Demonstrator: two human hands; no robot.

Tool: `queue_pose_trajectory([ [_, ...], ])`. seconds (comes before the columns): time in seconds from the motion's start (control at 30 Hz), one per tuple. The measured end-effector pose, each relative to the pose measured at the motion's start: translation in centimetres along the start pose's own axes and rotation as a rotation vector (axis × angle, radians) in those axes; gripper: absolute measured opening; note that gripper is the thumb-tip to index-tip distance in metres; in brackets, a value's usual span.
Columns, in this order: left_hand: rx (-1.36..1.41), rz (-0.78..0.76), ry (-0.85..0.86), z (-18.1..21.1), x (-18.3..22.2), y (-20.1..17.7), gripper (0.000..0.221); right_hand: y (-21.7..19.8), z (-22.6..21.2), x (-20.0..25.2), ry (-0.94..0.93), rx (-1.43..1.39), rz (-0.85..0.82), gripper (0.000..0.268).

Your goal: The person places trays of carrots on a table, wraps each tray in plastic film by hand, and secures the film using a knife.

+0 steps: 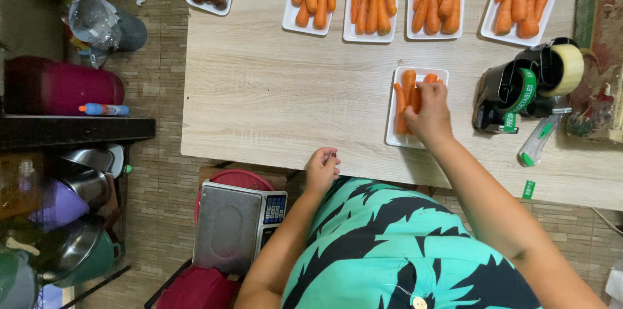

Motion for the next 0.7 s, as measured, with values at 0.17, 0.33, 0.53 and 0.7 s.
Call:
queue_pose_trajectory([
  [0.17,-0.020,-0.027,0.019,1.5,0.2,0.3,0.018,-0.3,-2.0,0.5,0.009,0.085,-0.091,0.062],
  [0.33,-0.080,-0.101,0.019,3.4,0.5,2.2,0.021,-5.2,-1.2,2.0,-0.146,0.004,0.222,0.055],
  [0.53,-0.237,-0.253,-0.020,10.3,2.6,6.9,0.025,-20.0,2.6,6.3,0.009,-0.165,0.701,0.037],
  [0.7,-0.422,-0.237,0.203,10.8,0.5,11.7,0.038,-27.1,24.2,10.0,0.666,-0.523,1.039,0.048],
])
Point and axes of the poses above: each hand's wrist, its own x-axis away from the middle knuckle, its own y-axis out of the palm, z = x × y, the point moved 7 cm from there along -x, towards the middle knuckle, and after that the axes turned 4 degrees about z, right-handed, at the moved point
